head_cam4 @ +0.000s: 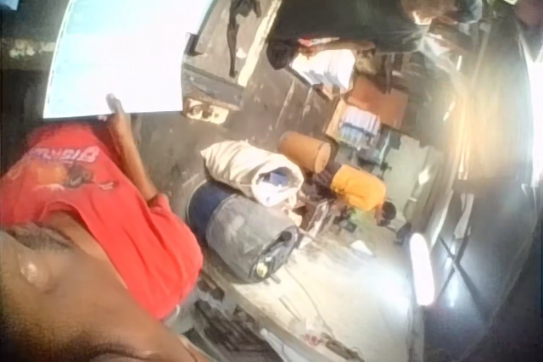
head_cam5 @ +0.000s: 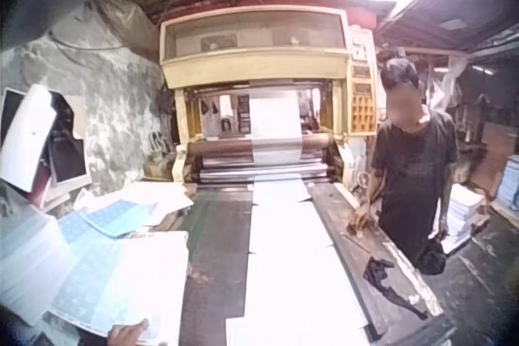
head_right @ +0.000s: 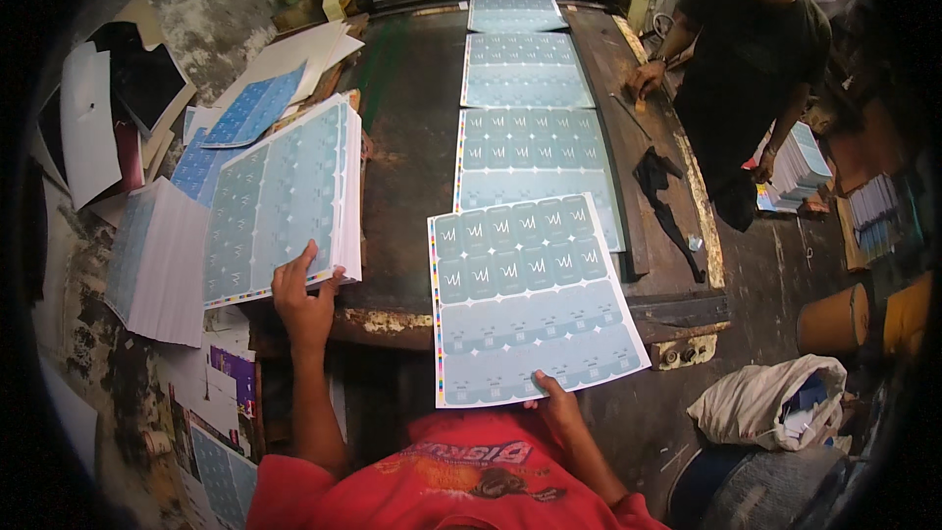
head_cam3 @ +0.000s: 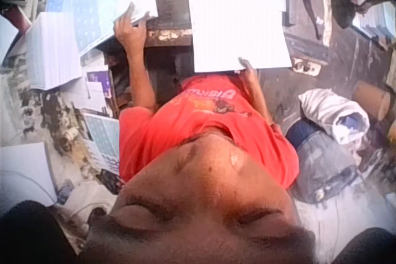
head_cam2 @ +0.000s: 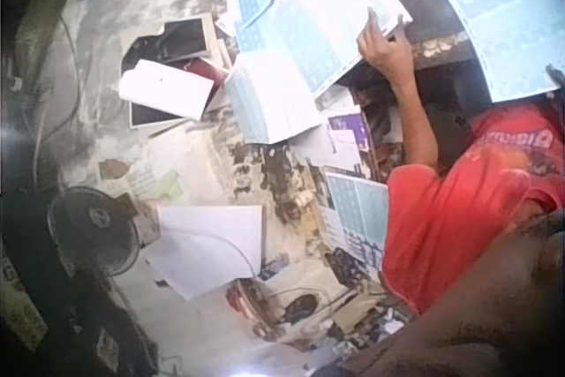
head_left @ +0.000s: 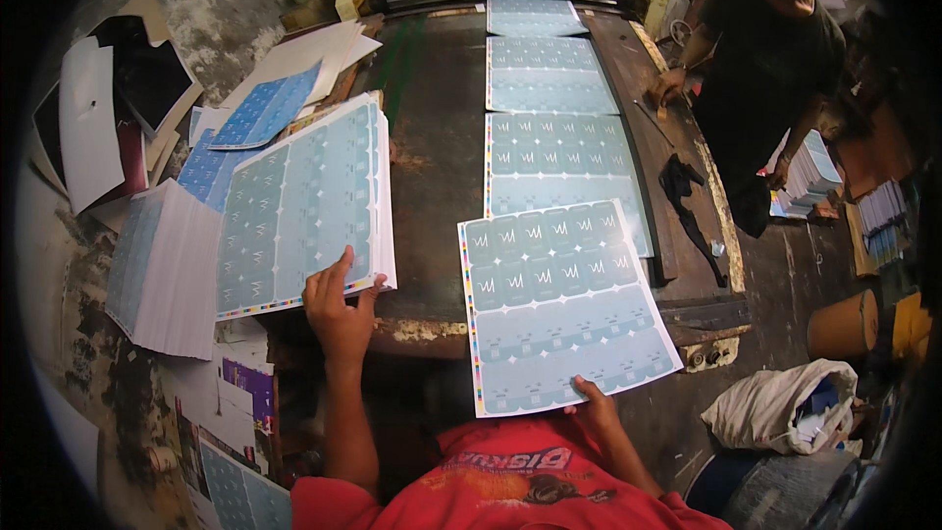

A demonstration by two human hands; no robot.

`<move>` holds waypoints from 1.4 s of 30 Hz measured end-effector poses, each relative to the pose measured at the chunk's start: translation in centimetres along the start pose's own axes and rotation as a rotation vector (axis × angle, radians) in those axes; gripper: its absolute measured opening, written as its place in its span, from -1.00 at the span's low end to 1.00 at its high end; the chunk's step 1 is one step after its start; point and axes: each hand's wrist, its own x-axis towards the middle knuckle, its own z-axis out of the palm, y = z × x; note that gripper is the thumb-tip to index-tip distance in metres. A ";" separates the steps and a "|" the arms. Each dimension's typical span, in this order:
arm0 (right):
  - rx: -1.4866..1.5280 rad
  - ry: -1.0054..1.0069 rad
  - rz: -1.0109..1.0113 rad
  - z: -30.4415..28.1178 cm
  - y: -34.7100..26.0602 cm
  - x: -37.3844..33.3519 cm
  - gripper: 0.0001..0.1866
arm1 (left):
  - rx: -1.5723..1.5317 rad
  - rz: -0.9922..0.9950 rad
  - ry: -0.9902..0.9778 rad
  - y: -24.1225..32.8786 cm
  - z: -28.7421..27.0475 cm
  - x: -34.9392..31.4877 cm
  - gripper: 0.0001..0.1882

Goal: The person organizes printed paper sheets on a workshop table, aligning them into stacks and placing them onto a moving conveyor belt of a machine.

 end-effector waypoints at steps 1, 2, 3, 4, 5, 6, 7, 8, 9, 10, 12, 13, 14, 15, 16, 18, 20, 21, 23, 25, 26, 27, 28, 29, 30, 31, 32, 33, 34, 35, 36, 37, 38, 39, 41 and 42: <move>-0.005 0.022 0.001 0.0 0.2 -0.3 -0.67 | -0.017 -0.016 0.004 0.0 0.0 0.1 -0.33; -0.014 0.042 0.004 -0.1 0.3 -0.4 -0.67 | -0.032 -0.037 0.008 0.2 -0.4 0.5 -0.36; -0.027 0.065 0.009 -0.2 0.4 -0.6 -0.68 | -0.047 -0.062 0.011 0.4 -0.6 0.8 -0.40; -0.027 0.074 0.007 -0.2 0.5 -0.5 -0.68 | -0.052 -0.084 0.030 0.8 -0.6 1.1 -0.53; -0.028 0.086 0.007 -0.4 0.7 -0.6 -0.68 | -0.028 -0.136 0.032 0.9 -0.5 1.3 -0.56; -0.029 0.098 0.014 -0.6 1.0 -0.6 -0.68 | 0.003 -0.190 0.030 0.8 -0.3 1.3 -0.59; -0.023 0.115 0.026 -0.7 1.1 -0.7 -0.69 | 0.036 -0.244 0.027 0.7 -0.1 1.5 -0.62; -0.012 0.136 0.037 -0.7 1.1 -0.7 -0.69 | -0.024 -0.279 0.056 0.9 0.0 2.2 -0.65; -0.002 0.154 0.048 -0.5 1.1 -0.7 -0.69 | -0.080 -0.315 0.089 0.9 0.1 2.8 -0.67; -0.019 0.148 0.036 -0.3 1.0 -1.1 -0.68 | -0.157 -0.339 0.126 0.6 0.2 3.1 -0.69; -0.003 0.120 0.051 -0.8 1.3 -0.9 -0.67 | -0.264 -0.407 0.110 -0.5 0.7 3.8 -0.67; 0.003 0.100 0.059 -1.1 1.6 -0.8 -0.67 | -0.285 -0.444 0.106 -1.4 1.0 3.5 -0.66; 0.003 0.116 0.064 -0.7 1.4 -0.4 -0.66 | -0.277 -0.436 0.113 -1.9 0.9 3.8 -0.67; -0.007 0.118 0.073 -0.5 1.3 -0.4 -0.65 | -0.269 -0.427 0.120 -2.3 1.0 3.8 -0.68; -0.016 0.120 0.080 -0.5 1.4 -0.8 -0.64 | -0.262 -0.418 0.127 -2.4 1.1 3.6 -0.68; -0.053 0.061 0.081 -0.2 1.0 -0.7 -0.60 | -0.259 -0.386 0.166 -1.3 0.9 3.4 -0.66; -0.047 0.005 0.067 -0.1 0.8 -0.5 -0.58 | -0.255 -0.353 0.239 0.2 0.7 3.1 -0.68; -0.045 -0.022 0.066 -0.1 0.9 -0.3 -0.57 | -0.238 -0.316 0.272 0.1 0.7 2.7 -0.72; -0.018 -0.042 0.042 -0.1 0.7 0.3 -0.54 | -0.189 -0.333 0.248 0.9 0.5 1.8 -0.74; 0.038 -0.046 0.043 0.1 0.5 0.9 -0.52 | -0.090 -0.229 0.229 1.9 0.4 0.6 -0.75; 0.059 -0.066 0.044 0.1 0.2 1.4 -0.51 | -0.076 -0.183 0.210 2.1 0.1 0.1 -0.73; 0.079 -0.087 0.045 0.2 -0.2 2.0 -0.51 | -0.109 -0.167 0.168 2.1 -0.3 -0.2 -0.72; 0.104 -0.097 0.043 0.2 -0.6 2.5 -0.51 | -0.149 -0.147 0.116 2.2 -0.4 -0.4 -0.70; 0.114 -0.101 0.026 0.2 -0.9 3.1 -0.50 | -0.190 -0.126 0.064 2.3 -0.5 -0.6 -0.68; 0.124 -0.110 0.010 0.5 -1.2 3.7 -0.50 | -0.178 -0.127 -0.046 2.4 -1.5 -0.6 -0.67; 0.133 -0.118 -0.006 0.7 -1.5 4.2 -0.49 | -0.238 -0.142 -0.063 2.3 -2.1 -0.5 -0.67; 0.153 -0.117 -0.012 1.0 -1.9 4.7 -0.49 | -0.298 -0.161 -0.080 2.0 -2.6 -0.6 -0.67; 0.172 -0.116 -0.018 1.4 -2.2 5.1 -0.49 | -0.359 -0.179 -0.099 2.0 -2.9 -0.5 -0.67; 0.191 -0.116 -0.024 1.7 -2.4 5.5 -0.49 | -0.376 -0.195 -0.131 2.2 -3.3 -0.4 -0.64; 0.184 -0.097 -0.035 2.0 -2.6 5.9 -0.47 | -0.387 -0.205 -0.139 2.2 -3.3 -0.4 -0.65; 0.177 -0.078 -0.045 2.3 -2.8 6.3 -0.46 | -0.398 -0.215 -0.147 2.1 -3.3 -0.4 -0.65; 0.170 -0.059 -0.054 2.5 -3.0 6.8 -0.45 | -0.409 -0.225 -0.155 2.0 -3.2 -0.3 -0.65; 0.172 -0.058 -0.066 2.8 -3.1 7.2 -0.46 | -0.407 -0.241 -0.156 2.0 -3.2 -0.3 -0.64; 0.185 -0.035 -0.097 3.0 -3.0 7.8 -0.47 | -0.404 -0.257 -0.158 1.9 -3.1 -0.3 -0.64; 0.205 0.002 -0.153 3.5 -2.5 9.0 -0.48 | -0.480 -0.368 -0.107 1.2 -2.7 -0.9 -0.63; 0.208 0.023 -0.178 3.9 -2.3 9.2 -0.54 | -0.560 -0.461 -0.057 0.5 -2.1 -1.3 -0.63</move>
